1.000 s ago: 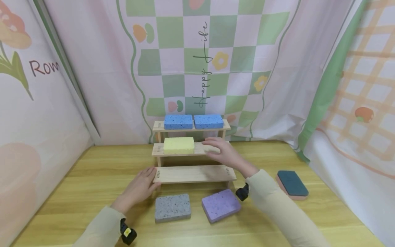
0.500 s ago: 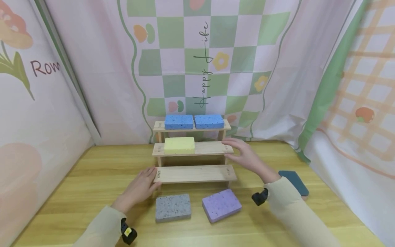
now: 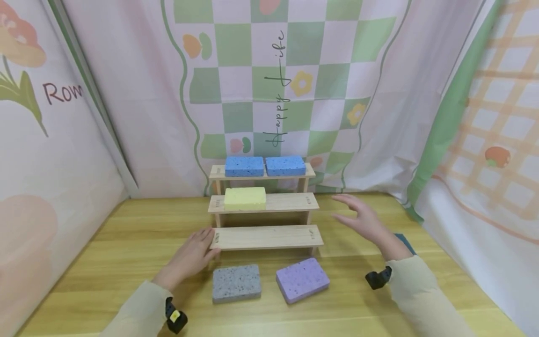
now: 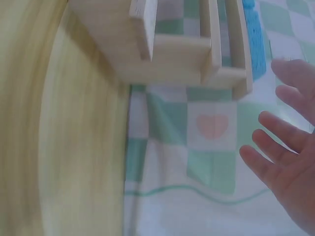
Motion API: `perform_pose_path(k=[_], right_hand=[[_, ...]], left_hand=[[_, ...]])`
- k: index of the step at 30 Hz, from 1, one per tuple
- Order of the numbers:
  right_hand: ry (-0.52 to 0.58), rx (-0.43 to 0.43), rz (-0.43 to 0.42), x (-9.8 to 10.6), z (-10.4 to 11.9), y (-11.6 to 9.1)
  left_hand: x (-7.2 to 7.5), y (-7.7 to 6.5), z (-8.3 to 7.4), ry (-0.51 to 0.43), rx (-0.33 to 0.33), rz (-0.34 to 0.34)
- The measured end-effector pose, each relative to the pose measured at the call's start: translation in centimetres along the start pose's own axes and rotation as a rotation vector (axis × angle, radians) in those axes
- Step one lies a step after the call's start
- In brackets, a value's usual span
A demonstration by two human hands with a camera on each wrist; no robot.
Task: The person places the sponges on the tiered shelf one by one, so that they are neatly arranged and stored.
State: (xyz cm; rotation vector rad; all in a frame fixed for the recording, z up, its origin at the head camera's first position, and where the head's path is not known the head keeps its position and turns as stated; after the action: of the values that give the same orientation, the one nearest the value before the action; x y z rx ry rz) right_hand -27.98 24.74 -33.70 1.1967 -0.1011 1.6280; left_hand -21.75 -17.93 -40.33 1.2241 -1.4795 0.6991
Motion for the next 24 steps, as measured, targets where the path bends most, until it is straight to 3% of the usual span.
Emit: perform_pose_path(k=[8,24], right_hand=[[-0.049,-0.011,-0.006,1.3,-1.7,-2.5],[-0.144,-0.123,0.029,3.4,-5.2,-6.2]], left_hand=[[-0.1,0.0,-0.1,-0.006,0.007,0.006],[0.0,0.0,-0.2,-0.01,0.001,0.005]])
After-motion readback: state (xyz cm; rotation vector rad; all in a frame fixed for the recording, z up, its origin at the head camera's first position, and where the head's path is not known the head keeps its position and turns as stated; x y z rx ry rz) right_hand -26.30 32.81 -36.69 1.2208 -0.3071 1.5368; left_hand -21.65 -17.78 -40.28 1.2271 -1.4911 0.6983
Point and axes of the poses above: each hand's wrist, its own y-axis towards the middle knuckle, its own x-axis out of the back of the hand, z = x × y, the point moved 1 cm from there along y, towards the middle knuckle, and after that the axes turned 4 degrees about x, right-handed, at the moved point
